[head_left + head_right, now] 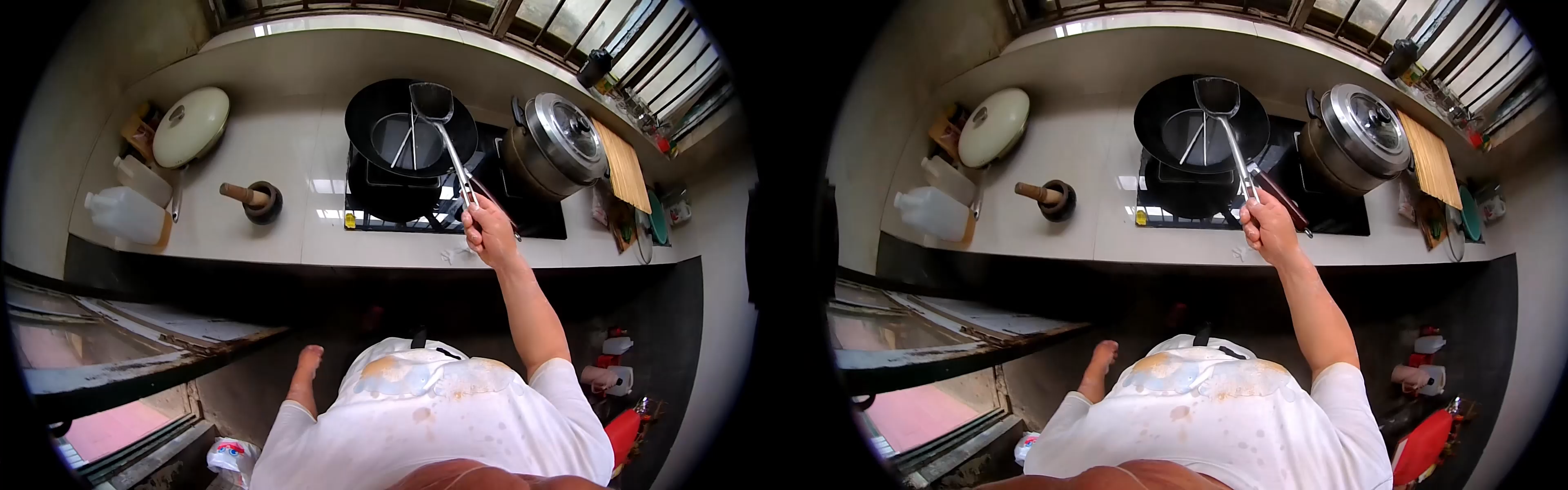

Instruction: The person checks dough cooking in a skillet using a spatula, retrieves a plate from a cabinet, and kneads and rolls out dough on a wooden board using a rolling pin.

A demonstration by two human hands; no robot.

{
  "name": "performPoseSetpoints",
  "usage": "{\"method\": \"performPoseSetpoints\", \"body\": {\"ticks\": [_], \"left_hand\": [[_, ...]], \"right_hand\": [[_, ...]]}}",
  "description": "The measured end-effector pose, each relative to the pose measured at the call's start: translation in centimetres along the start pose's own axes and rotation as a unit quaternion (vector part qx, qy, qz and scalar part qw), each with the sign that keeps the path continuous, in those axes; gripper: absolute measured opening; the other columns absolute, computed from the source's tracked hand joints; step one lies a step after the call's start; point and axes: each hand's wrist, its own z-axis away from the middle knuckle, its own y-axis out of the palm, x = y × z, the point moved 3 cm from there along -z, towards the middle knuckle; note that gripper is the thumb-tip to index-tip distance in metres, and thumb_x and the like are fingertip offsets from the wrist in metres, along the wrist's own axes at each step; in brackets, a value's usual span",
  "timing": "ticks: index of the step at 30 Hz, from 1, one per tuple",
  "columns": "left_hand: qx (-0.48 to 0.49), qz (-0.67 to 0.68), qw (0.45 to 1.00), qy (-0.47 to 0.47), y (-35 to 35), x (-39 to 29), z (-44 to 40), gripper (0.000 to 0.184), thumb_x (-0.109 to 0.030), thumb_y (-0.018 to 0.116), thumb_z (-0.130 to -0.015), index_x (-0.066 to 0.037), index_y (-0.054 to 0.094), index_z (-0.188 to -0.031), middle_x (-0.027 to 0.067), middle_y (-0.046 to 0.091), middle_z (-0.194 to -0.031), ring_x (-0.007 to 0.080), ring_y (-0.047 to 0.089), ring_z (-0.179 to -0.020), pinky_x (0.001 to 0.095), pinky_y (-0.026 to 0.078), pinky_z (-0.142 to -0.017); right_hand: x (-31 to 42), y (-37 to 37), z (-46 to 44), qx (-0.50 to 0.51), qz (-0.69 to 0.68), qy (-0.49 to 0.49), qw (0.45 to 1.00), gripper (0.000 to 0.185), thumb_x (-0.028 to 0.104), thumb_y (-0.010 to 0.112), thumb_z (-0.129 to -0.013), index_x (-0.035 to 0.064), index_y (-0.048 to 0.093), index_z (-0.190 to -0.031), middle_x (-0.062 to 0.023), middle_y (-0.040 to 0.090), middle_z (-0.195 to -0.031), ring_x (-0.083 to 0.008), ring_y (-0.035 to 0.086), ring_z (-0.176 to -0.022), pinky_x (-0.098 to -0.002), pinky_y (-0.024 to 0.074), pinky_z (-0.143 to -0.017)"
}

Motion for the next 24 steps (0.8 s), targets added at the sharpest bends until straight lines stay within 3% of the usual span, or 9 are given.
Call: {"method": "performPoseSetpoints", "body": {"ticks": [4,18,24], "left_hand": [[0.061,-0.017,0.997,-0.04,0.8,0.3,0.1,0.016,-0.021,0.059,-0.081,-0.008,0.06,-0.089,0.0017,0.054,-0.066,0.0128,0.047,-0.054,0.0287,0.037,-0.045],[-0.011,-0.062,0.997,-0.033,-2.6,-5.6,-0.5,0.017,-0.022,0.056,-0.083,-0.009,0.059,-0.094,0.0015,0.054,-0.071,0.0122,0.049,-0.06,0.0273,0.04,-0.049],[0.009,-0.074,0.996,-0.051,-1.7,-4.8,-1.4,0.019,-0.023,0.056,-0.082,-0.009,0.059,-0.095,0.0017,0.055,-0.073,0.0132,0.05,-0.062,0.0287,0.041,-0.051]], "right_hand": [[-1.9,-0.7,-2.1,-0.023,0.022,0.019,0.999,0.007,0.013,0.041,-0.091,0.0073,0.045,-0.092,0.0002,0.048,-0.067,-0.0028,0.038,-0.042,-0.0164,0.0288,-0.032],[-5.3,-0.3,-6.2,-0.011,0.008,0.071,0.997,0.01,0.016,0.039,-0.093,0.0096,0.043,-0.087,-0.0002,0.048,-0.068,-0.0039,0.038,-0.045,-0.0172,0.0286,-0.035],[-5.5,0.0,-6.2,-0.025,0.019,0.082,0.996,0.01,0.015,0.038,-0.093,0.0092,0.042,-0.086,-0.0009,0.047,-0.069,-0.0044,0.038,-0.046,-0.0178,0.0288,-0.036]]}}
